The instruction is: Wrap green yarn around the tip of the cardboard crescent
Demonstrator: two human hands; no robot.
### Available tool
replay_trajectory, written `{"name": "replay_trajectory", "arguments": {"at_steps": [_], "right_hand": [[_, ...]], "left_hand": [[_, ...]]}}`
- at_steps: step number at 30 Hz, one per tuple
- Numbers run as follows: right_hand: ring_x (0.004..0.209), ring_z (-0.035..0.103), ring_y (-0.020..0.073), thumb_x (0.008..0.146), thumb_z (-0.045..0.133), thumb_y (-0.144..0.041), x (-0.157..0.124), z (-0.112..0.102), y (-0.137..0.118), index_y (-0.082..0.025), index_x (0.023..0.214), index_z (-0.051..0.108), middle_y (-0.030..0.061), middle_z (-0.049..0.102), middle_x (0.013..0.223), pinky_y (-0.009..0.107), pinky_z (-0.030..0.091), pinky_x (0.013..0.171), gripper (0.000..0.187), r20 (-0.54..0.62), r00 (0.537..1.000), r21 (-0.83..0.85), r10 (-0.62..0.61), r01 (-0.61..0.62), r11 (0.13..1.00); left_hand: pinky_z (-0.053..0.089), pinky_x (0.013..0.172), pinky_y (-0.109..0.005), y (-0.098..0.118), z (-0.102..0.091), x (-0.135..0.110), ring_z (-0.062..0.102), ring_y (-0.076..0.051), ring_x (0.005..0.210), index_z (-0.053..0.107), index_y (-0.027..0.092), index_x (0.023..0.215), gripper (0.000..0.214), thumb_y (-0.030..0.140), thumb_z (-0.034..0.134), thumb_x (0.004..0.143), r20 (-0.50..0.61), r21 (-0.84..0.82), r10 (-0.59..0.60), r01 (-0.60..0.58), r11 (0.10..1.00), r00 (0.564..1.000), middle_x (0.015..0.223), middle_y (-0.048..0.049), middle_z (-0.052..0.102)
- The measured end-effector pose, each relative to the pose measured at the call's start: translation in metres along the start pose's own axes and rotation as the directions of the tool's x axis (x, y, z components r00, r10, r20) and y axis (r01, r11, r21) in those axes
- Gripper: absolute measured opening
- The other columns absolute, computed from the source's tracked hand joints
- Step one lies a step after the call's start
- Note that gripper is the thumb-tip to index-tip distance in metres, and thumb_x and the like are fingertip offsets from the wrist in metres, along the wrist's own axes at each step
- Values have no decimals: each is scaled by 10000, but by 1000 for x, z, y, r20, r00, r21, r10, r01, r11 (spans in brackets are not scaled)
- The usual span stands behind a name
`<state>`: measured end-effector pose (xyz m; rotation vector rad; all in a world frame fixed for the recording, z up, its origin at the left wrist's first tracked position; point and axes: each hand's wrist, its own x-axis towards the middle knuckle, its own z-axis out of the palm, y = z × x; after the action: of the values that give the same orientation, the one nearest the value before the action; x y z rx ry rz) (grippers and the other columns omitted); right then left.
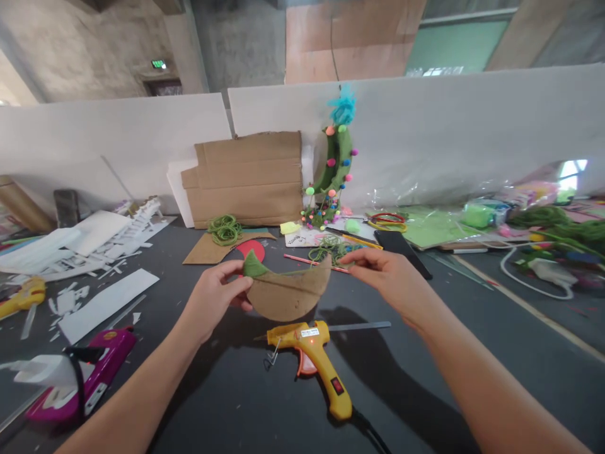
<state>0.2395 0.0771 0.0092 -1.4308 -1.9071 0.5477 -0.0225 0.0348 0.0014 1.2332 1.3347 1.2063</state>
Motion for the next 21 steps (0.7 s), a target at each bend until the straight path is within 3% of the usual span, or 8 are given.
{"name": "replay_trajectory", "arguments": {"at_steps": [1,3,5,7,9,10,13,21], "right_hand": [[606,541,158,780,461,-248,3,2,5,-162,846,626,8,584,658,267,407,565,198,-122,992,-79,-33,24,997],[815,560,205,764,461,-187,5,9,8,-139,910,601,78,610,887,321,419,713,208,-157,983,-146,-91,68,987],[922,530,222,712,494,-116,-1,15,2,-145,860,607,90,598,949,329,397,786,188,-65,983,-189,-174,159,969],[768,560,172,648,504,-39,-14,22,-9,-183,721,615,23,616,779,264,417,695,195,152,954,-181,-258,284,942],[710,564,156,587,523,3,-30,29,-20,-204,734,627,-4,619,742,231,418,636,275,355,875,-144,-328,398,906],[754,559,172,583,504,23,-37,32,-24,-197,817,621,19,622,807,247,417,654,342,454,811,-165,-368,483,860],[843,543,203,610,482,40,-49,41,-28,-173,935,577,61,605,906,280,421,703,400,529,758,-213,-381,553,805],[900,545,193,668,489,22,-41,42,-23,-229,1063,572,45,604,963,267,423,742,476,546,716,-99,-435,571,815]], "left_hand": [[532,494,-228,-2,0,1,572,-115,563,651,144,887,243,236,616,665,-12,-4,5,-5,1000,1000,693,7,614],[536,504,-228,-6,-1,4,571,-106,550,643,133,873,231,238,615,670,-38,-18,17,-17,1000,999,696,2,617],[543,510,-234,-10,-1,7,573,-104,550,638,123,866,229,239,618,669,-68,-39,28,-31,999,997,715,-6,622],[548,512,-242,-14,-2,9,578,-107,556,636,120,861,240,247,631,657,-94,-61,44,-50,997,995,725,-8,622],[551,517,-246,-17,-3,11,584,-111,557,636,122,849,254,266,649,639,-116,-78,59,-69,995,991,721,-5,621],[552,524,-249,-18,-4,12,586,-110,556,636,124,847,265,277,657,632,-124,-87,66,-77,993,990,719,-3,621],[553,543,-255,-20,-5,13,594,-111,553,637,128,859,295,303,667,623,-134,-116,74,-90,989,988,712,-3,628],[549,522,-242,-24,-7,16,605,-116,544,636,117,879,289,271,662,636,-141,-153,54,-76,985,988,717,-20,646]]}}
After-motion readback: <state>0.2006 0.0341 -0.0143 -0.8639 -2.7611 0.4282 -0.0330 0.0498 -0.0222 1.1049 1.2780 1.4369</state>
